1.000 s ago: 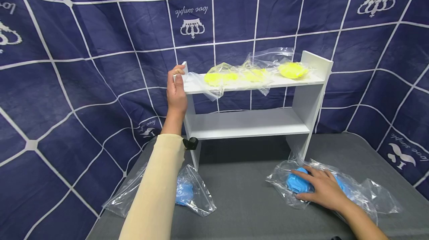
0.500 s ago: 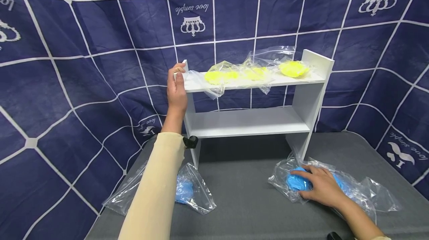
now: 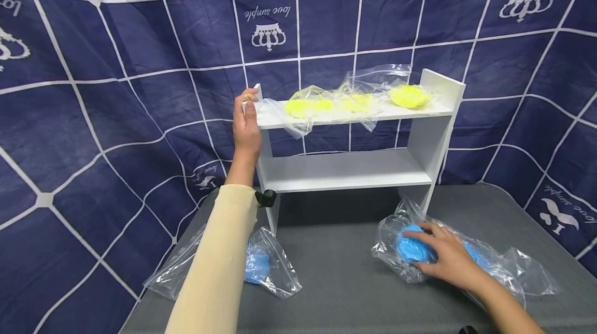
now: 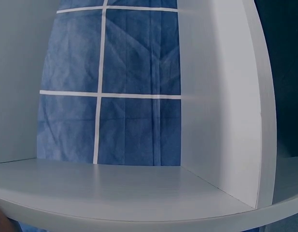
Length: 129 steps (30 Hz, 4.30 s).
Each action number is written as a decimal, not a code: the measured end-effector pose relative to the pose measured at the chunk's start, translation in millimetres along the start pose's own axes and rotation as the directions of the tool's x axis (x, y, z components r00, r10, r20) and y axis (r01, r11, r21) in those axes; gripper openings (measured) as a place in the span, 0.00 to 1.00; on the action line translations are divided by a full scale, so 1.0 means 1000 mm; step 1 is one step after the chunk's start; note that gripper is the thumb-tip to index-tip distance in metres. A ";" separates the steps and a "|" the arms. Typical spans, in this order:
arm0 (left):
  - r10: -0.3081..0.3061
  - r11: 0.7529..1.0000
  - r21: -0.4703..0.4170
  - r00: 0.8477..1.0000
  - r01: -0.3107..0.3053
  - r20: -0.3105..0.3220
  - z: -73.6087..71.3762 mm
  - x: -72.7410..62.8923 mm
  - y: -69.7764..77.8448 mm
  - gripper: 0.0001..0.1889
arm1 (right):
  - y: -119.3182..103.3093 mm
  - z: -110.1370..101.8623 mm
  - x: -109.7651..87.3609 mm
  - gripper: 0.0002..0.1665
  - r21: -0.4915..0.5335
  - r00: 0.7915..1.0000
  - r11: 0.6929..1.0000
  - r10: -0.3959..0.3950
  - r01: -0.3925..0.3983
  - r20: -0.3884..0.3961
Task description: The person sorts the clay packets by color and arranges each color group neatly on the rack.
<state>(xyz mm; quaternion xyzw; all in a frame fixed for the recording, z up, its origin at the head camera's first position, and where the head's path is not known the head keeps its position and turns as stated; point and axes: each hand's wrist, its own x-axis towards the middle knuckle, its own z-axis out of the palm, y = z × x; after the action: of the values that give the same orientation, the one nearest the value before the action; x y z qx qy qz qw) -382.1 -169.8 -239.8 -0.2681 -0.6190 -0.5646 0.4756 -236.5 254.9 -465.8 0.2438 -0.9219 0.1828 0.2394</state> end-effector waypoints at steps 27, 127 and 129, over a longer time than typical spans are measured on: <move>-0.016 1.000 0.027 1.000 0.016 0.003 0.001 -0.004 0.018 0.11 | -0.058 -0.067 0.045 0.46 0.069 0.981 0.985 -0.146 0.155 -0.128; -0.003 1.000 0.010 1.000 0.003 -0.003 0.001 -0.003 0.003 0.11 | 0.009 -0.062 0.028 0.30 0.215 0.964 0.964 0.197 -0.156 -0.180; -0.009 1.000 0.003 1.000 0.009 -0.001 0.002 -0.004 0.012 0.12 | 0.015 -0.061 0.021 0.31 0.213 0.968 0.961 0.208 -0.175 -0.142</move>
<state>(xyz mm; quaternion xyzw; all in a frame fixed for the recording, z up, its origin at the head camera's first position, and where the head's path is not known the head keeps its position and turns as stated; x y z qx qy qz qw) -370.7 -164.3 -237.8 -0.2645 -0.6207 -0.5659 0.4739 -238.9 287.0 -408.5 0.1603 -0.8957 0.3155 0.2693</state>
